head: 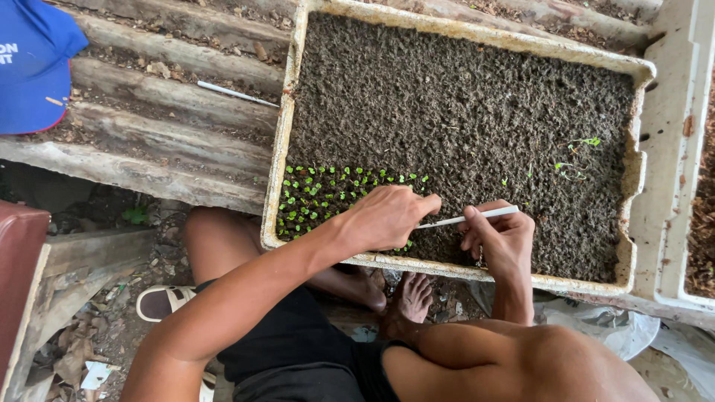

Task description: The person uses a white stick to lift small seedlings from a tray of soil and places them into a second tray filled with brown substrate. The person works methodically, moving seedlings one by one from the crowded tray to the new tray.

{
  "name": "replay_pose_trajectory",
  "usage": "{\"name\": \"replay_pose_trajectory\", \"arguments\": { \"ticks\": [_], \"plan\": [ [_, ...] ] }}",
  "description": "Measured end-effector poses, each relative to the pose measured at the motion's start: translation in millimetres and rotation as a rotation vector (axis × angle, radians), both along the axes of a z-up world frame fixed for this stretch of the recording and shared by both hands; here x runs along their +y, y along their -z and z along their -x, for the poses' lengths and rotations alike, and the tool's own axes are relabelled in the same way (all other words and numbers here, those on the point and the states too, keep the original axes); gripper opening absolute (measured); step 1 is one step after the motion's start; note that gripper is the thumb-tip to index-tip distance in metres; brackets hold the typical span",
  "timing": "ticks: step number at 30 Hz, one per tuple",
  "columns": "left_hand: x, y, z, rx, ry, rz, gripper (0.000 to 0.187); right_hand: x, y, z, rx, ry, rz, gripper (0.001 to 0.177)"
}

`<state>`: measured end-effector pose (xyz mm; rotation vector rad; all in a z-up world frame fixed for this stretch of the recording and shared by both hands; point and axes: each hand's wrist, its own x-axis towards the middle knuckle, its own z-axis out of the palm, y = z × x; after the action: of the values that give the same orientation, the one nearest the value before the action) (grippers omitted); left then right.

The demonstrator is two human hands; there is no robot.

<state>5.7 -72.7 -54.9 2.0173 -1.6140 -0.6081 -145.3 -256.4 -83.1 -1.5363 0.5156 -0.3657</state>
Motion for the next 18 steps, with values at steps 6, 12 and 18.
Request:
{"name": "replay_pose_trajectory", "arguments": {
  "ticks": [6,12,18],
  "plan": [
    [47,-34,4,0.153,-0.209,0.202,0.027,5,-8,0,0.061,-0.024,0.247,0.018],
    [99,-41,36,0.215,-0.314,0.323,0.018,10,-4,-1,0.041,-0.081,0.379,0.016],
    [61,-48,38,0.102,-0.176,0.411,0.015,-30,-29,16,-0.006,0.043,0.355,0.013]
  ]
}}
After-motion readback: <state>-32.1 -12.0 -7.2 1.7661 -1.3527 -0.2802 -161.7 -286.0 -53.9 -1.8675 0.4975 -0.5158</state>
